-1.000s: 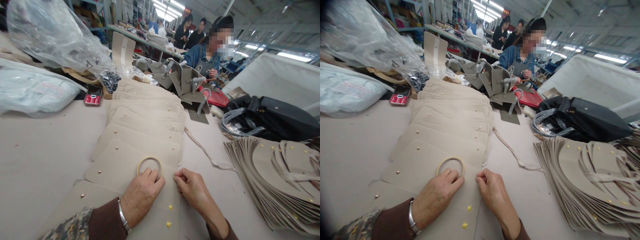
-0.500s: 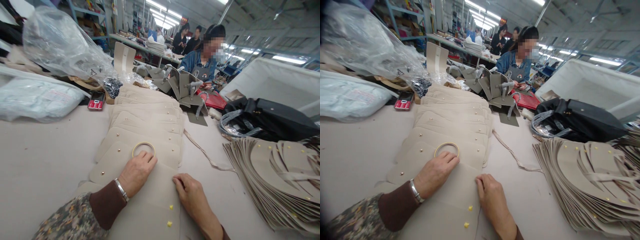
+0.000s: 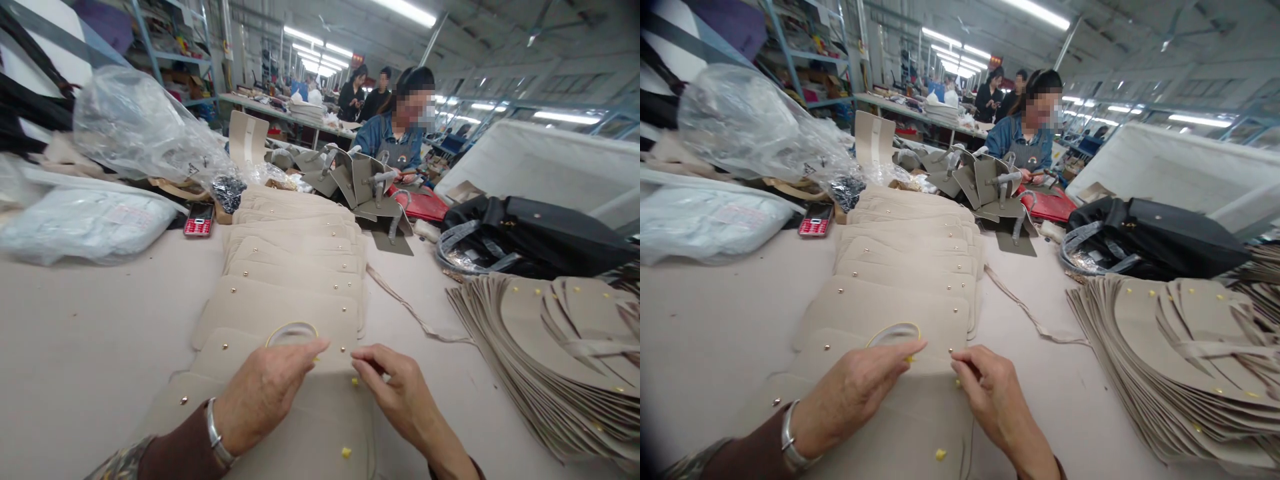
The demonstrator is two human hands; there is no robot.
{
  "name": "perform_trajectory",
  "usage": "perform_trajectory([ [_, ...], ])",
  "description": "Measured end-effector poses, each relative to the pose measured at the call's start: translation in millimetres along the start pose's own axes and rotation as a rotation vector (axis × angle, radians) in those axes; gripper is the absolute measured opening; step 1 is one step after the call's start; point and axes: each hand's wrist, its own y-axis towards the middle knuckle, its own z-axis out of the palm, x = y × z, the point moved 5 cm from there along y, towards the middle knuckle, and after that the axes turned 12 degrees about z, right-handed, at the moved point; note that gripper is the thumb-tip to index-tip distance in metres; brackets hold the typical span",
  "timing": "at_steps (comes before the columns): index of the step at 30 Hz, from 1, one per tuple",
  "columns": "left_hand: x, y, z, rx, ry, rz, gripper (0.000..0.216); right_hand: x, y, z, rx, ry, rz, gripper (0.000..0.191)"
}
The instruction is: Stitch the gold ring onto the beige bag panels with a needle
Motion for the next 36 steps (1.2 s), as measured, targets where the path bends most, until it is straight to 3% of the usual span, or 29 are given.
perform_trajectory([
  [3,-7.9,-1.8,1.3,-0.031,-0.027,0.003,0.047,24.8,-1.4,6.7,-0.037,0.100,-0.192,0.015],
  [8,-20.2,-3.3,4.0,-0.101,0.041,0.025,0.039,43.1,-7.1,27.6,-0.085,0.032,-0.462,0.020],
  [14,-22.4,-2.8,7.5,-0.061,-0.076,-0.113,0.017,41.7,-13.5,35.2,-0.307,-0.109,-0.593,0.017],
  [18,-21.4,1.7,6.7,-0.061,-0.125,-0.140,0.017,43.2,-19.1,32.0,-0.391,-0.118,-0.618,0.018],
  [20,-21.7,5.9,5.5,-0.087,-0.079,-0.104,0.021,41.4,-17.3,28.9,-0.378,-0.029,-0.511,0.017],
  [24,-25.1,15.4,5.8,-0.132,0.051,-0.011,0.024,17.3,1.0,32.8,-0.117,0.366,0.079,0.015],
  [26,-27.7,18.7,8.1,-0.136,0.068,0.025,0.024,2.7,9.0,34.3,-0.038,0.510,0.282,0.018],
  [31,-22.4,20.0,18.4,-0.084,0.125,0.013,0.019,-42.5,28.1,22.7,-0.016,0.587,0.513,0.031],
  [36,-0.7,17.6,39.6,0.177,0.242,-0.088,0.009,-61.5,33.0,27.0,0.165,0.472,0.529,0.035],
])
